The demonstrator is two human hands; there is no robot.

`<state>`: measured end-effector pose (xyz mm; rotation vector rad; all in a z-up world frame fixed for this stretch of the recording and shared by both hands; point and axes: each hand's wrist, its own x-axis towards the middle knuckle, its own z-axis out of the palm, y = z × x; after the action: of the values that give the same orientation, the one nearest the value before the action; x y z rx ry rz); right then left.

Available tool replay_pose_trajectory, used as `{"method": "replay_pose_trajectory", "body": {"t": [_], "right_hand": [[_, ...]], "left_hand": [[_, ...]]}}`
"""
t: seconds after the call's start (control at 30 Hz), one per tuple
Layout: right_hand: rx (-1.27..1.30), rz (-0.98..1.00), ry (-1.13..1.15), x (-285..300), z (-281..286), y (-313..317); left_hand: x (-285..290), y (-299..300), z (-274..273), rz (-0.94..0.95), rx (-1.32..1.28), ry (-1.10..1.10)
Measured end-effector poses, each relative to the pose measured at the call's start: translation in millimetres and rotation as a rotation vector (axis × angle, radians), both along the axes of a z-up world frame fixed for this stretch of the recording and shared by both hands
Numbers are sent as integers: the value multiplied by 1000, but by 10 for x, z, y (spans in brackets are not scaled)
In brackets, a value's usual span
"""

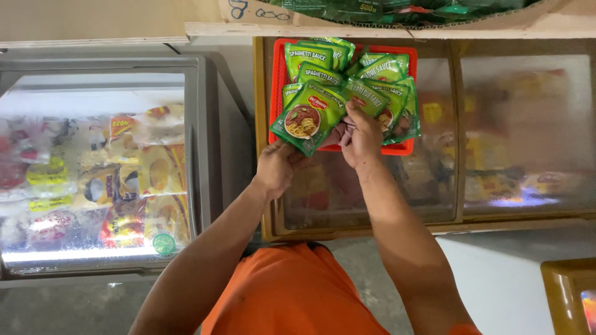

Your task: Wiping sauce packets with a cloth and arranging them on a store shelf.

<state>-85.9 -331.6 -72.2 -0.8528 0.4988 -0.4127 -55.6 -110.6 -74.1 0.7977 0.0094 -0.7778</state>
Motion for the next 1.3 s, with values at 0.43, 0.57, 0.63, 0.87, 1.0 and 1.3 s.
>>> {"method": "replay_pose_trajectory", "body": {"t": [0.43,0.57,0.63,0.87,1.0,1.3], "right_hand": [[-399,-45,-10,-52,130,-78],[-605,-74,-113,-37,277,11],[-595,-84,-75,-101,290,21],[-442,0,-59,-142,598,39],[-542,-2,-34,-97,971,183],[-836,173,-275,9,1812,262]], "left_hand": [[-56,34,-139,-138,135,1],[82,79,-50,-199,69,-247],[49,150,300,-228,94,-257],[123,237,373,-346,-238,206],[200,73,535,-177,-45,46],[444,229,1065,-136,74,-361]]}}
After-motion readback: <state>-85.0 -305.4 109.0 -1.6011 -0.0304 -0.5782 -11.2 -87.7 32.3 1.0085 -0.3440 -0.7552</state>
